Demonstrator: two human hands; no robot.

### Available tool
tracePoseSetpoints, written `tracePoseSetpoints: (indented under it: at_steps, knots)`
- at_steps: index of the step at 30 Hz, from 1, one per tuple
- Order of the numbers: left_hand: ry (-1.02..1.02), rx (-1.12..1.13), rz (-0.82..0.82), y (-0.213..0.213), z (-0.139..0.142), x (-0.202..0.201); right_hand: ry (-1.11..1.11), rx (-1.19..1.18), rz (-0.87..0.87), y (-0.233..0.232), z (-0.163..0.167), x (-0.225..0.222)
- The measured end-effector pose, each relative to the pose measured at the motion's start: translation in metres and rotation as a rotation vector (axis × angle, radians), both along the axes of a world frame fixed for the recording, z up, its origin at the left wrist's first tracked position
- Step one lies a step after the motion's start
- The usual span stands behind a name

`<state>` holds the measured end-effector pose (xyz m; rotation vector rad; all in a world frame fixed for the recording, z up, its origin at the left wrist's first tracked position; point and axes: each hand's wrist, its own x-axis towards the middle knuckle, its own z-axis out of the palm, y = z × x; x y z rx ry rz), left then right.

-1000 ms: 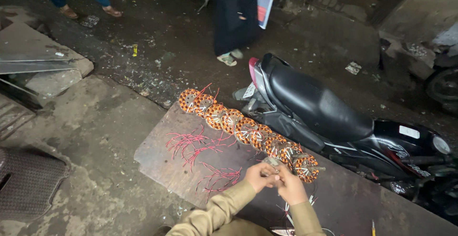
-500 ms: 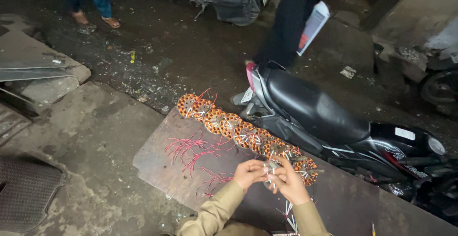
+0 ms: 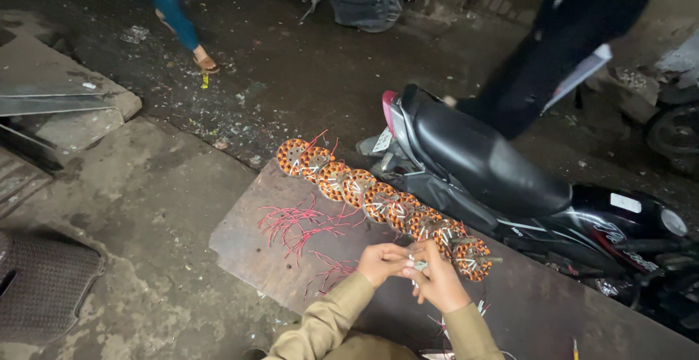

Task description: The person repeatedly picks up small white cylindrical objects and red wires from a workbench. They insert the wires into the cylinders and place the assembled units into a perforated orange tray. The process is repeated continuously throughout the clip.

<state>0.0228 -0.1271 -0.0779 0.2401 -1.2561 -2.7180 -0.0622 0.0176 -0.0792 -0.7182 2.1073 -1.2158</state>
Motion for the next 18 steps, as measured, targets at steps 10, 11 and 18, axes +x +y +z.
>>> tracePoseSetpoints:
  at_steps: [10,11,18]
  knots:
    - [-0.075,0.075,0.290,-0.026,-0.006,0.013,0.083,-0.198,-0.067,-0.020,-0.037,0.016]
    - [-0.062,0.082,0.287,-0.030,-0.006,0.013,0.064,-0.253,-0.114,-0.021,-0.042,0.019]
    - [-0.027,-0.006,0.198,-0.045,-0.007,0.015,-0.093,-0.291,-0.149,-0.034,-0.041,0.025]
